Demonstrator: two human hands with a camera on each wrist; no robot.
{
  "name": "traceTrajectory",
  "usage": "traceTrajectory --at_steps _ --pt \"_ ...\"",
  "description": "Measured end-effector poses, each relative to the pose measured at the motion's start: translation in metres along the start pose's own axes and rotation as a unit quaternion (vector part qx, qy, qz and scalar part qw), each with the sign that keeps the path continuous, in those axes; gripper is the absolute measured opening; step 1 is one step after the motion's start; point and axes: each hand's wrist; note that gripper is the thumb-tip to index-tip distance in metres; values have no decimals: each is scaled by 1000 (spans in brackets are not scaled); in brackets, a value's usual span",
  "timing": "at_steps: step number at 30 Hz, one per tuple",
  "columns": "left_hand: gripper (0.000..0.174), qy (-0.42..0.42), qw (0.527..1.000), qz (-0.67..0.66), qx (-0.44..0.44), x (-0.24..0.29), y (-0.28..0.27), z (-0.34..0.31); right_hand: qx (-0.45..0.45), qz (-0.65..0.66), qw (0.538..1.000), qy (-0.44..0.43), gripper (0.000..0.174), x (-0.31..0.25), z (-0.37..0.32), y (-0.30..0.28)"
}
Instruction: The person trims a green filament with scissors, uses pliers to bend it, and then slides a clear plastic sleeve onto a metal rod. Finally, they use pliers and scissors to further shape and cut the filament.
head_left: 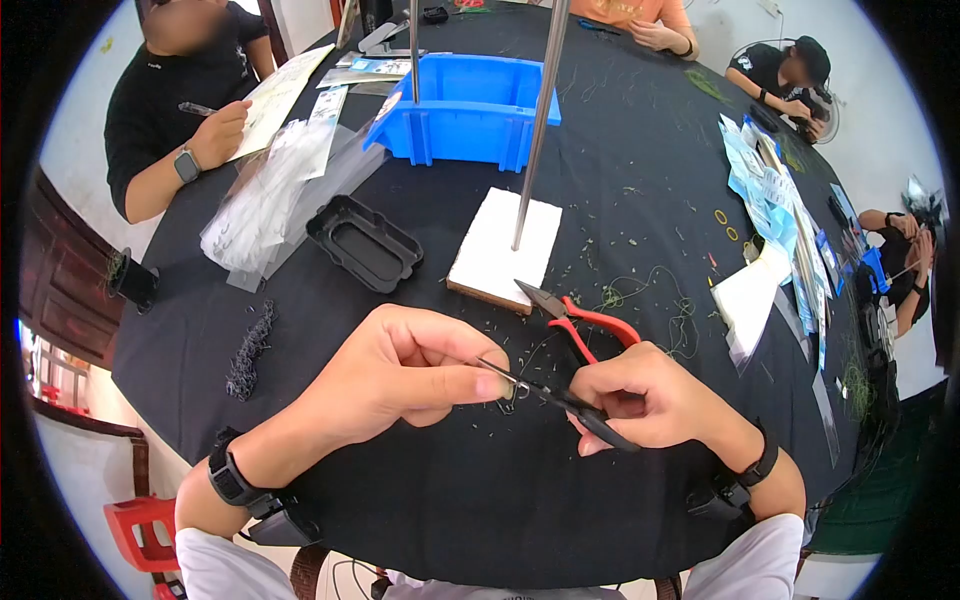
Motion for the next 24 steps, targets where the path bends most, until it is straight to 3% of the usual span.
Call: traceTrajectory --at_steps 5,24 --pt "10 8 999 27 -15 -1 1 0 -49 23 998 -9 33 -5 -1 -3" --pt "10 17 998 53 4 1 1 0 -14 -50 999 -16 30 -10 1 0"
Point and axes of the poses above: each hand's wrist, its own z-axis towards the middle knuckle, its own y-axis out of the palm, x = y × z, and after that the axes turned 9 degrees about -x, right-handed
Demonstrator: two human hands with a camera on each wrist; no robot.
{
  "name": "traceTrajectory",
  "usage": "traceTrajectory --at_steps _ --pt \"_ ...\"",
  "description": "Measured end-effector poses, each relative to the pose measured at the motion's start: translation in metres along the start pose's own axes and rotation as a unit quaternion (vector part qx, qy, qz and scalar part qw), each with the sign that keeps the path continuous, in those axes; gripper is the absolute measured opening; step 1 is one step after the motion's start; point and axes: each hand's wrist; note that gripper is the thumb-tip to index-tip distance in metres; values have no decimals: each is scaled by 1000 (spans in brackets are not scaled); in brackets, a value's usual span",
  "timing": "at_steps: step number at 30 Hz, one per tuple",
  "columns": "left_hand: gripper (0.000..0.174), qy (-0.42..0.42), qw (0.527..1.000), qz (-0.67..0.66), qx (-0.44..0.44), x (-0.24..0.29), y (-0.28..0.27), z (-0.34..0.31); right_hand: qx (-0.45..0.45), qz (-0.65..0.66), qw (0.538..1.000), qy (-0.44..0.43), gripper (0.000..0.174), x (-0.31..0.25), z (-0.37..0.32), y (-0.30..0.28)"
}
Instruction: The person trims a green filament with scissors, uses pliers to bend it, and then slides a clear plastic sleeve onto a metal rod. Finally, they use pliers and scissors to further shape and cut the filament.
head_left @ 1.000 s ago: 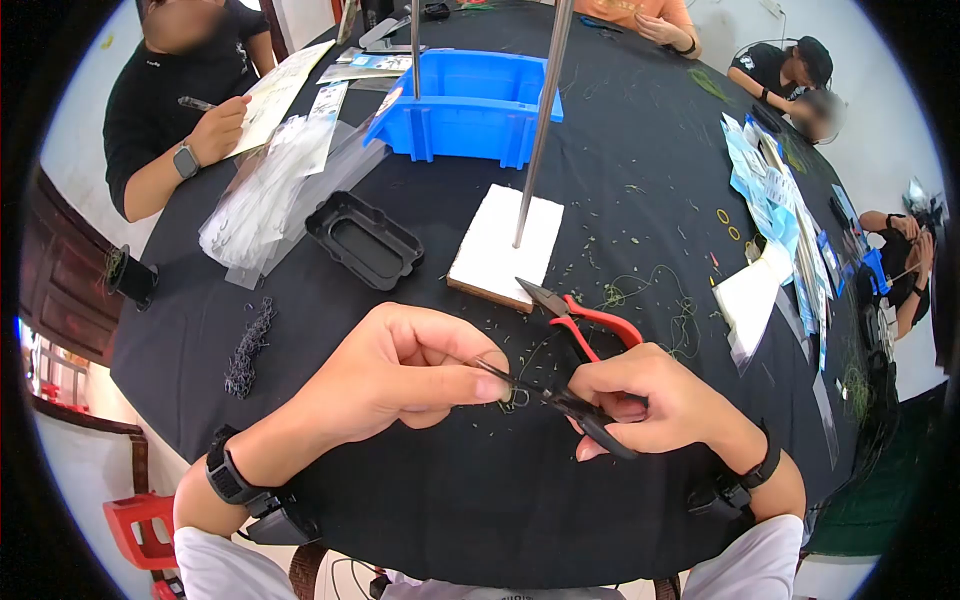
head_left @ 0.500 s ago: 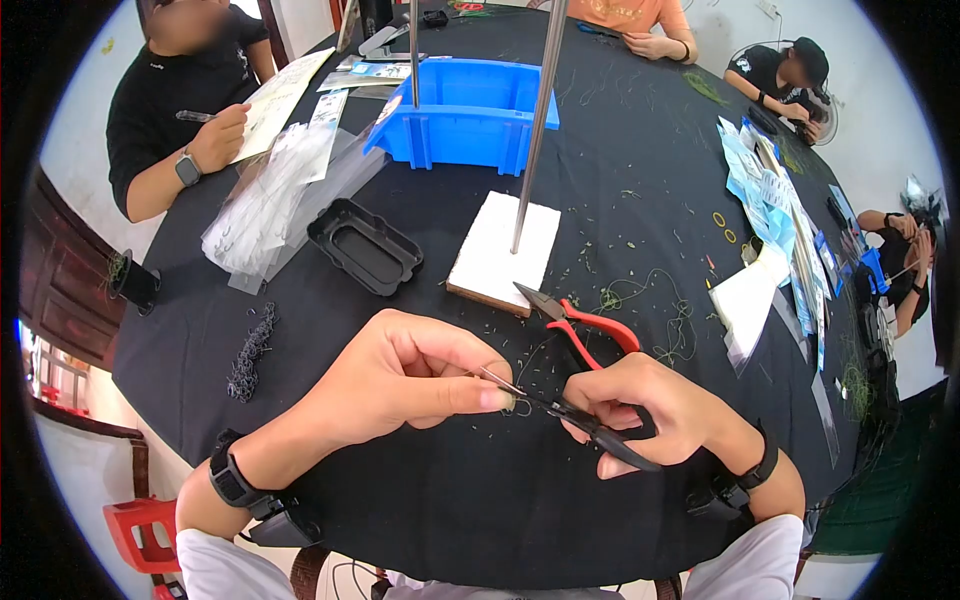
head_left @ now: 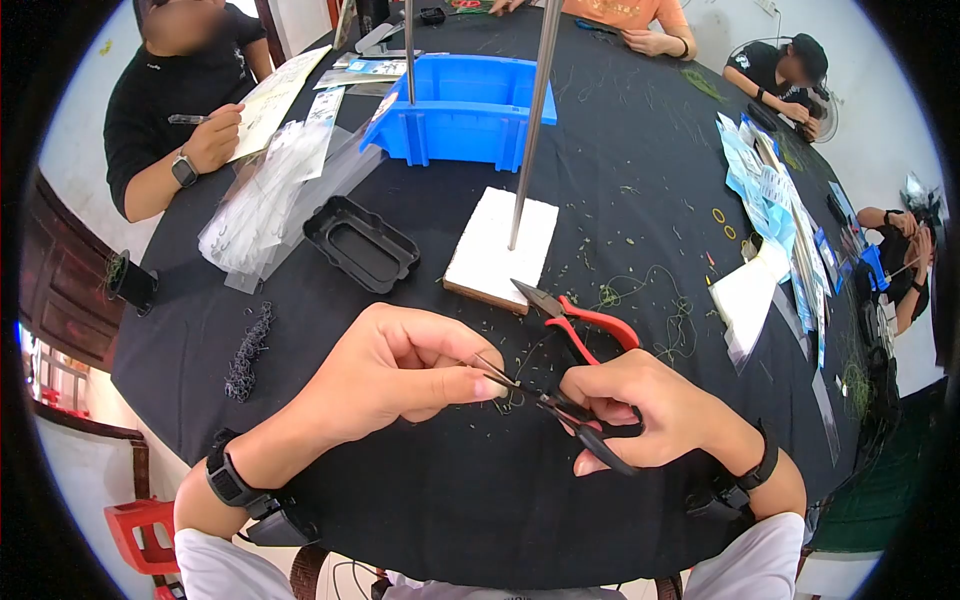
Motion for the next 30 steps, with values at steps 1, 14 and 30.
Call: traceTrajectory --at_steps 1,14,30 --pt "10 -1 1000 1 1 0 0 0 2 -2 1000 2 28 0 0 0" --pt "9 14 1000 -1 24 -2 0 0 66 -32 997 15 22 7 -1 7" --pt "11 75 993 80 48 3 4 -2 26 162 986 -15 29 18 -7 1"
Point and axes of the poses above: each hand's wrist, its own z-axis towards the middle knuckle, its own y-axis out of the palm, x = y × z, and after that the axes turned 9 degrees about -x, right-handed
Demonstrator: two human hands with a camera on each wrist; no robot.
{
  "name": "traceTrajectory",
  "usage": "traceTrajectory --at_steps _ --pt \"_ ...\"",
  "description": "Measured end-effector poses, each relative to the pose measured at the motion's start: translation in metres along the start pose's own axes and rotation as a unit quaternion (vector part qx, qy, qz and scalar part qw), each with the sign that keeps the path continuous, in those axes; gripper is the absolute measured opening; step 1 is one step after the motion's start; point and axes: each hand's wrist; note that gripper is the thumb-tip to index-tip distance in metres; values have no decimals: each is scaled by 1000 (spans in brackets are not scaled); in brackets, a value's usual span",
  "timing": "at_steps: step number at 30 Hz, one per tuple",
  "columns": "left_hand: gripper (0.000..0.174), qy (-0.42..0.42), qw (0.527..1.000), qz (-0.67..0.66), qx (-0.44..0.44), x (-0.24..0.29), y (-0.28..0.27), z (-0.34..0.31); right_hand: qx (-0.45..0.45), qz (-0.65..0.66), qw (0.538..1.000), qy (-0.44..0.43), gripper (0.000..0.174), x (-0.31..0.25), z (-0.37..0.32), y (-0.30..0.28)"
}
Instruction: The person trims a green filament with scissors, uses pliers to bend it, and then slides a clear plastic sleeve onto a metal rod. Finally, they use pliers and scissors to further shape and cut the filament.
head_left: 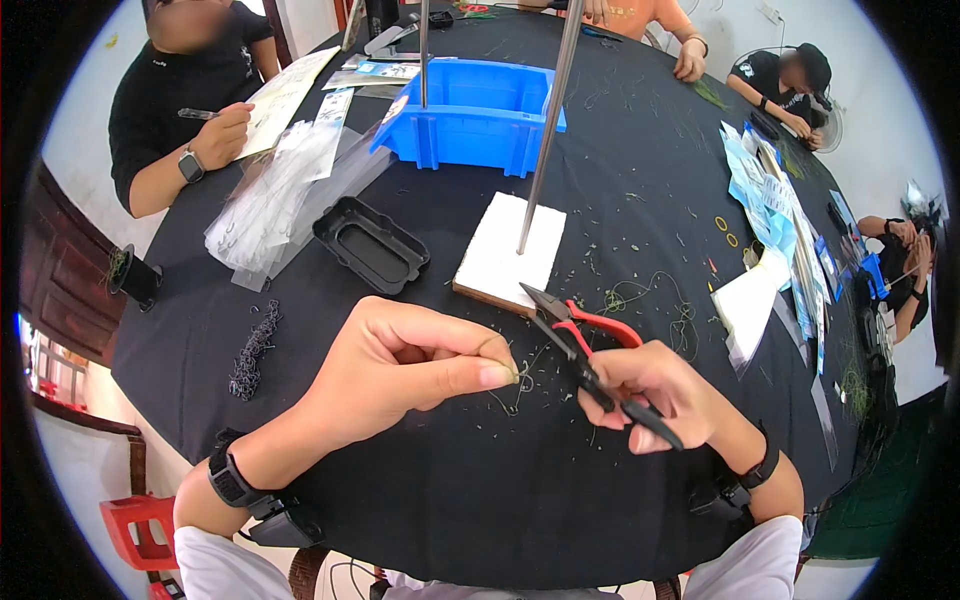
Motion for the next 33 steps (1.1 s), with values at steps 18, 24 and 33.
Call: traceTrajectory --at_steps 18,24,33 --pt "15 35 999 8 2 -2 1 1 -14 -79 996 38 30 -10 4 4" --pt "16 21 1000 -7 3 -5 1 1 10 -131 991 29 29 -12 8 9" --pt "14 6 999 -34 -4 -6 1 1 27 -154 987 32 23 -11 8 10"
Point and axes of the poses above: each hand's wrist, its own z-axis towards the middle knuckle, its own y-axis out of the palm, x = y × z, and after that the axes turned 9 degrees about -x, right-handed
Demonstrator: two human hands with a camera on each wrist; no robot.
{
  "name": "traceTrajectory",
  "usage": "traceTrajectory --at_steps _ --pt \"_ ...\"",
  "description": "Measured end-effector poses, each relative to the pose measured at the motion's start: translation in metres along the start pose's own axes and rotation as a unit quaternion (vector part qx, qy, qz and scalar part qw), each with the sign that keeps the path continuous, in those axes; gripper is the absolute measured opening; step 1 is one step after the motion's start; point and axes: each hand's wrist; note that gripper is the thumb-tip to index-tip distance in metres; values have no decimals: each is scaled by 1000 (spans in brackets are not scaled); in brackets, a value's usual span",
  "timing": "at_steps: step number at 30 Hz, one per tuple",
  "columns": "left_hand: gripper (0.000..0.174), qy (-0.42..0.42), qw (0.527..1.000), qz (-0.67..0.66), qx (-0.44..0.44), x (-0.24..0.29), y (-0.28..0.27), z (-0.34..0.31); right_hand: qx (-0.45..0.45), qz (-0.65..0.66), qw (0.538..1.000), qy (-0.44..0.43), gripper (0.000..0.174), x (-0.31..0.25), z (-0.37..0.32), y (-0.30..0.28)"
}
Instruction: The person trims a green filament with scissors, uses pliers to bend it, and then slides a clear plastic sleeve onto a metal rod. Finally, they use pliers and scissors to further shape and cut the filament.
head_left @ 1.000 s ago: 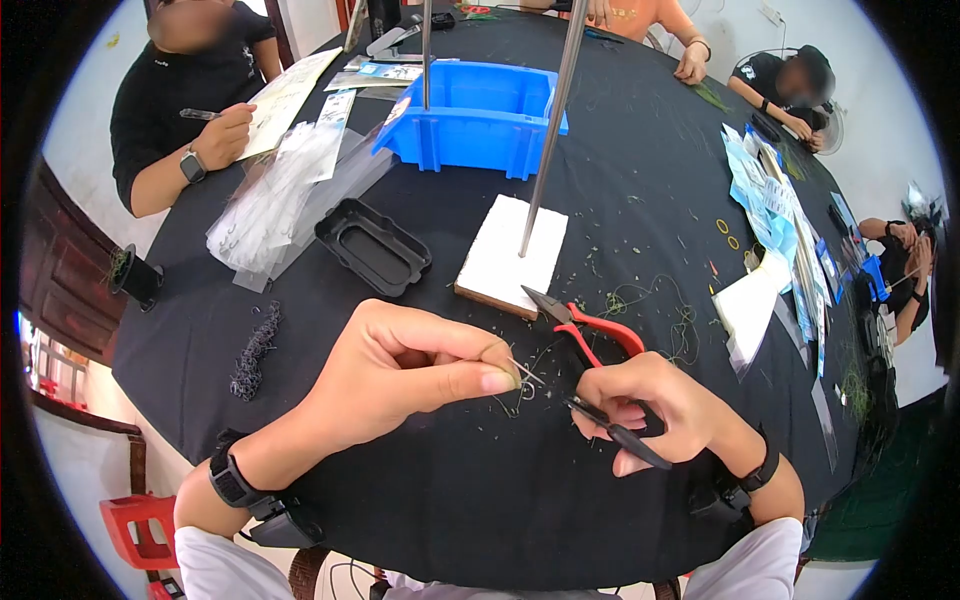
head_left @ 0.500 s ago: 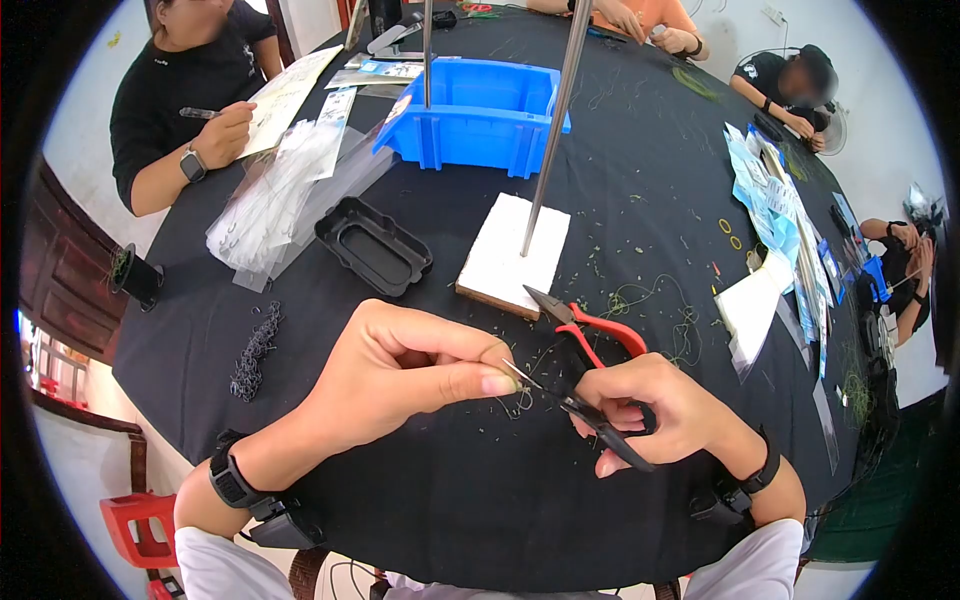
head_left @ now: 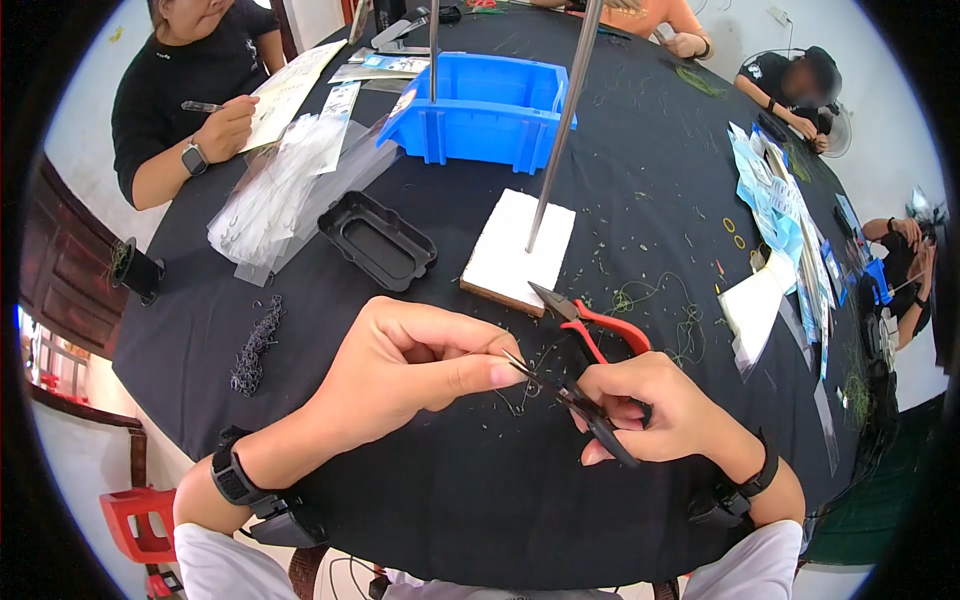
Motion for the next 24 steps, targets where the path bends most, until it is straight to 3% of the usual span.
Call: traceTrajectory --at_steps 9,12,13,16,19,24 --pt "13 3 1000 -4 12 1 -1 -1 46 79 996 -6 30 6 -5 0" --pt "12 8 1000 -28 3 2 -2 -1 61 -60 993 -76 39 2 0 -7" --pt "12 7 999 -35 -1 2 -2 -2 50 -44 996 -51 43 -2 0 -8" --pt "12 2 999 -49 -10 3 -3 -2 84 -148 983 -68 37 -1 1 -9" --pt "12 -3 998 -56 -12 4 -2 -2 80 -159 983 -40 35 4 0 -8" --pt "13 -6 998 -62 -12 3 -3 -2 90 -187 976 -70 32 7 0 -8"
Point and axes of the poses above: each hand's wrist, its own z-axis towards the middle knuckle, its own y-axis out of the palm, x = y × z, and after that the axes turned 9 degrees about -x, right-handed
